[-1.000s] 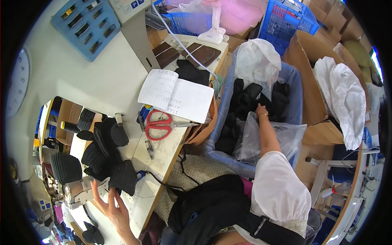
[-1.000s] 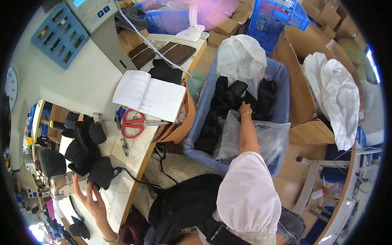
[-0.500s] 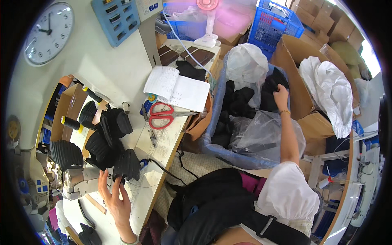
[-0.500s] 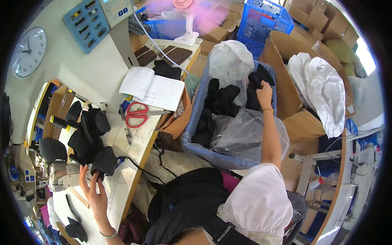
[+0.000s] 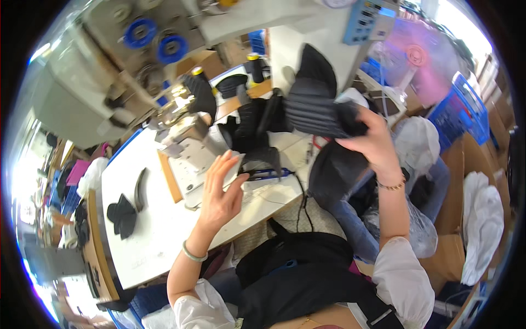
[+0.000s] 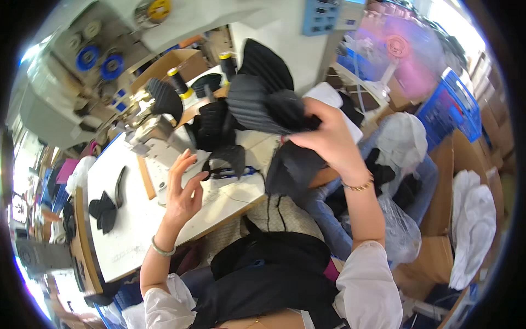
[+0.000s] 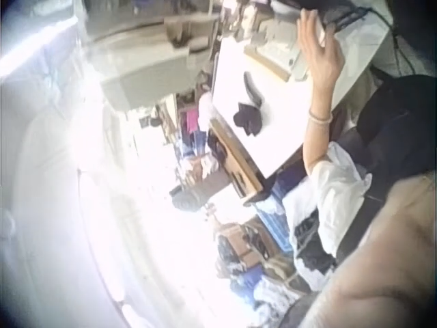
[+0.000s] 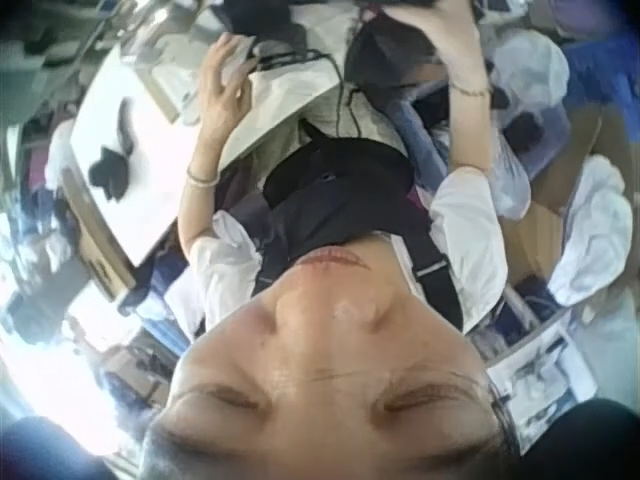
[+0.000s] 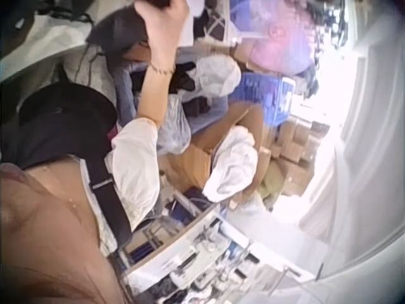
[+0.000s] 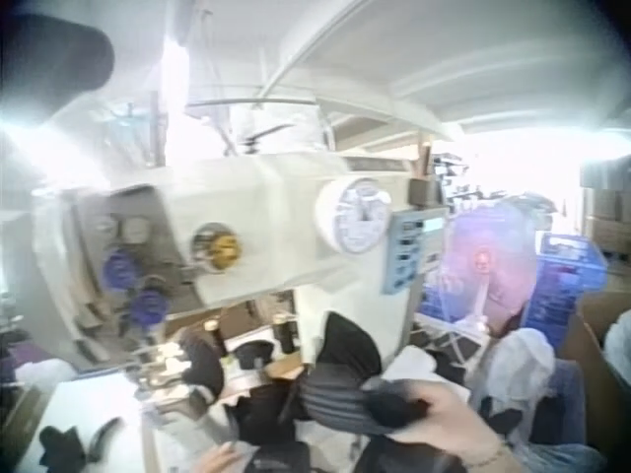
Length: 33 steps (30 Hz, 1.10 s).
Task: Stitching components of a shoe upper using an industrial sewing machine.
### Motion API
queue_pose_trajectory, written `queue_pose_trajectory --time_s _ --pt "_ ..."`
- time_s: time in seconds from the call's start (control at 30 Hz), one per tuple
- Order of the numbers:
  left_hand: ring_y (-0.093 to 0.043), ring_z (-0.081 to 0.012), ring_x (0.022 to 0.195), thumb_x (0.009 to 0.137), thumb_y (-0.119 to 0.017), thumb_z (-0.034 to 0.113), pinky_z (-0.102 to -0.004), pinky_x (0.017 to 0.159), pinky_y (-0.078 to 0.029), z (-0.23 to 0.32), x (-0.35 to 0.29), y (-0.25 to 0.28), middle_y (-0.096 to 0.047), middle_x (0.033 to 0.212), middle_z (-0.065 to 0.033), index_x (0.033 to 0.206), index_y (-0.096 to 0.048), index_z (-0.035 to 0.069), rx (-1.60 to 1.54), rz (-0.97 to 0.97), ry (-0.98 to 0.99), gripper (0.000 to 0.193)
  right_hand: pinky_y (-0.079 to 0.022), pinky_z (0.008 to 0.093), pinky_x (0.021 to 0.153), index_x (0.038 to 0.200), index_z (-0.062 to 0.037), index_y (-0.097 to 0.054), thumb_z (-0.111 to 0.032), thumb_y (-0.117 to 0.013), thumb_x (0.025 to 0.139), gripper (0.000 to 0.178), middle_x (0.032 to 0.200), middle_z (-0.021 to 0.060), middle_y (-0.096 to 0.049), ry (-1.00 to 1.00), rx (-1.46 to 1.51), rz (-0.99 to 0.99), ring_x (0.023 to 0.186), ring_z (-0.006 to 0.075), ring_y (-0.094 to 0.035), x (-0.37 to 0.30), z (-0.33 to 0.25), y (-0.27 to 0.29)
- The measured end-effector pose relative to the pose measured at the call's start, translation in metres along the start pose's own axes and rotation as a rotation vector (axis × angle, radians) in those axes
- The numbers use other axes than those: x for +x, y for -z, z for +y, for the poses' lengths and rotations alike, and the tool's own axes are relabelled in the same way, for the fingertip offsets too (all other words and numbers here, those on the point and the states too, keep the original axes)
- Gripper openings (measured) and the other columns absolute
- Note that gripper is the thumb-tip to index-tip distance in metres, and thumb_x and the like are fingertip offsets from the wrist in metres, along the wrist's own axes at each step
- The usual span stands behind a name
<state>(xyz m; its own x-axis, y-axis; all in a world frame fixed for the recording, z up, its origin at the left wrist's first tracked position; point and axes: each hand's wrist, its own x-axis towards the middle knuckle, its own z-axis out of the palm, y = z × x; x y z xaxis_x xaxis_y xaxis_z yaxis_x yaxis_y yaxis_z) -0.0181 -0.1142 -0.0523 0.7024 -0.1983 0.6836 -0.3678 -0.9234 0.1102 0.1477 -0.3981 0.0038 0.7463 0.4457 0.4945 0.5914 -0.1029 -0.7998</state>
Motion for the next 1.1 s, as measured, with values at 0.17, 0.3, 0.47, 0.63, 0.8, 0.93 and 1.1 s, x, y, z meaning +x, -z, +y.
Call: queue_pose_trajectory --time_s 0.17,0.3,0.47,0.63,0.8,0.93,1.1 --pt "-0.047 -0.0375 0.125 0.07 -0.06 -0.009 -0.0466 0.1 -0.043 -0.007 0.002 0.012 -0.048 0.13 -0.0193 0.111 -0.062 0.003 0.106 0.158 -0.091 0.043 -0.044 0.0318 0.07 0.09 0.0026 -0.055 -0.007 -0.066 0.067 0.027 0.081 0.0097 -0.056 0.1 -0.177 -0.241 0.078 0.0221 -0.055 0.08 -0.014 -0.084" --pt "-0.039 -0.0378 0.131 0.078 -0.067 0.0 -0.0443 0.104 -0.039 -0.006 0.04 0.013 -0.035 0.141 -0.0193 0.137 -0.042 0.007 0.005 0.103 0.128 0.064 -0.047 0.0378 0.077 0.104 -0.0023 -0.058 -0.009 -0.067 0.068 0.038 0.104 0.0124 -0.056 0.291 -0.296 -0.474 0.09 0.0327 -0.058 0.092 -0.001 -0.107" --pt "-0.043 -0.0319 0.127 0.077 -0.069 0.003 -0.0442 0.102 -0.038 -0.019 0.078 0.007 -0.047 0.132 -0.0138 0.136 -0.045 0.009 0.099 0.061 0.077 0.064 -0.051 0.0409 0.074 0.109 -0.0062 -0.058 -0.034 -0.077 0.074 0.049 0.112 0.0092 -0.053 0.412 -0.334 -0.361 0.084 0.0319 -0.062 0.077 0.014 -0.108" --pt "-0.054 -0.0249 0.092 0.08 -0.068 0.012 -0.0375 0.084 -0.041 -0.037 0.081 -0.013 -0.057 0.088 -0.0061 0.099 -0.066 0.006 0.328 -0.031 0.041 0.02 -0.042 0.0279 0.053 0.102 -0.0056 -0.059 -0.021 -0.061 0.093 0.018 0.098 0.0075 -0.056 0.347 -0.061 0.143 0.054 0.0149 -0.052 0.082 0.035 -0.116" --pt "-0.055 -0.0265 0.089 0.079 -0.059 0.0 -0.0382 0.082 -0.045 -0.032 0.082 -0.013 -0.056 0.097 -0.0104 0.091 -0.064 0.003 0.196 0.005 0.115 0.014 -0.043 0.0289 0.055 0.098 -0.0051 -0.06 -0.015 -0.058 0.093 0.011 0.088 0.0074 -0.058 0.359 -0.174 0.383 0.057 0.0179 -0.054 0.085 0.031 -0.134" --pt "-0.055 -0.0298 0.1 0.073 -0.06 -0.002 -0.0407 0.084 -0.046 -0.032 0.092 -0.018 -0.054 0.11 -0.0144 0.102 -0.061 0.0 0.052 0.042 0.078 0.029 -0.043 0.0333 0.065 0.096 -0.0062 -0.062 -0.008 -0.058 0.09 0.007 0.089 0.0068 -0.061 0.512 -0.223 0.483 0.072 0.0232 -0.057 0.08 0.038 -0.132" --pt "-0.053 -0.036 0.114 0.076 -0.057 -0.004 -0.042 0.096 -0.044 -0.034 0.09 -0.017 -0.052 0.125 -0.0169 0.115 -0.057 0.002 0.026 -0.039 0.122 0.039 -0.038 0.0389 0.077 0.097 -0.0045 -0.062 -0.001 -0.059 0.082 0.015 0.093 0.0103 -0.064 0.746 -0.454 0.617 0.082 0.0269 -0.055 0.024 0.051 -0.05"
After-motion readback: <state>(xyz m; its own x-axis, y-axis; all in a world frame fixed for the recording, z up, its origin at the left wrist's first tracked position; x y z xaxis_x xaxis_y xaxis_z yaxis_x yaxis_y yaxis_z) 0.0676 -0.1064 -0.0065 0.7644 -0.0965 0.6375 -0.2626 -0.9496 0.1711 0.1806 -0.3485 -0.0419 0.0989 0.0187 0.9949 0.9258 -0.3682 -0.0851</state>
